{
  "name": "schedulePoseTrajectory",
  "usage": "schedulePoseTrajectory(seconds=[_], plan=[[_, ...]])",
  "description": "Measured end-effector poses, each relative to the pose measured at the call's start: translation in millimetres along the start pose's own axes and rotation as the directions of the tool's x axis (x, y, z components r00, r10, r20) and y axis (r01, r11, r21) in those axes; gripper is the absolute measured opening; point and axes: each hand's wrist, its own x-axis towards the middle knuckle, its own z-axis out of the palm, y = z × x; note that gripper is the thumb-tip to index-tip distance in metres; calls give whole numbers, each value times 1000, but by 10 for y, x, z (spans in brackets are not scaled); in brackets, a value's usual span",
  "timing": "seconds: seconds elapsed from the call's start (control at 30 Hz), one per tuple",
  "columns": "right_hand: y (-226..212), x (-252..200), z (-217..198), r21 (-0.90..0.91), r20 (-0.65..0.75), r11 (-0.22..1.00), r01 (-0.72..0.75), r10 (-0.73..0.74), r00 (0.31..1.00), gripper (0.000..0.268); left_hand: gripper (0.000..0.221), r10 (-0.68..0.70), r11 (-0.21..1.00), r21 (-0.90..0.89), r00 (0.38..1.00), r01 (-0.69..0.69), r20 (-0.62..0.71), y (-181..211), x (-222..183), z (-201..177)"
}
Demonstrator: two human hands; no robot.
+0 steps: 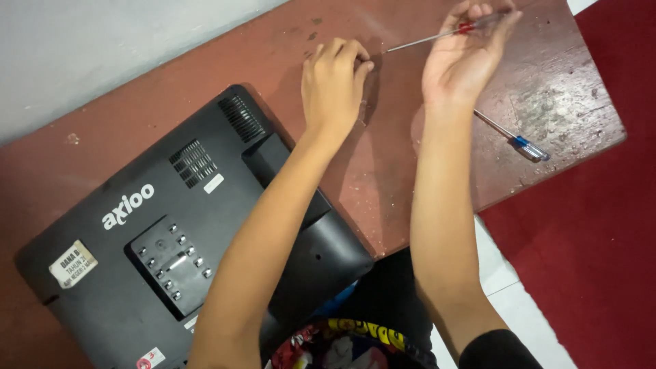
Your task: Using a screwdriver to remove screws and disassemble the back panel of a monitor.
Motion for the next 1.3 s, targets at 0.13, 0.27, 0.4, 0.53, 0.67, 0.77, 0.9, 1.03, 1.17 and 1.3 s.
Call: schedulePoseTrajectory(seconds=[0.13,0.27,0.4,0.53,0.67,0.77,0.9,1.03,1.17,1.3], plan=[[-92,55,-75,-9,-3,997,73,-73,997,19,16,-26,997,70,998,22,64,-53,166,242],[-122,60,-67,4,-11,998,56,-56,998,19,12,-28,999,17,997,27,69,-8,265,336],[-132,75,-101,-2,-4,998,69,-69,998,19,7,-13,1000,-11,1000,13,27,8,272,394],[-136,31,-51,-3,21,999,35,-35,999,19,7,-27,1000,-9,999,27,29,-2,244,397],[-142,87,-96,-24,-3,997,68,-68,998,23,33,-85,996,8,993,85,84,47,154,149],[-145,180,-187,-83,-16,992,99,-101,995,23,43,-119,981,-143,988,133,101,201,-87,-502],[-108,145,-118,-109,-52,994,3,-9,999,24,27,-15,988,-156,999,20,33,530,-781,-1736],[-36,-72,160,-146,43,979,-140,148,988,18,25,-216,976,-9,976,216,-13,761,-1780,-2438],[-49,-786,871,-240,136,947,-216,253,958,37,32,-331,936,101,941,337,-76,816,-2731,-2457],[-292,-1474,1005,-449,345,873,-190,366,864,28,46,-394,857,291,904,426,-165,831,-3230,-2521]])
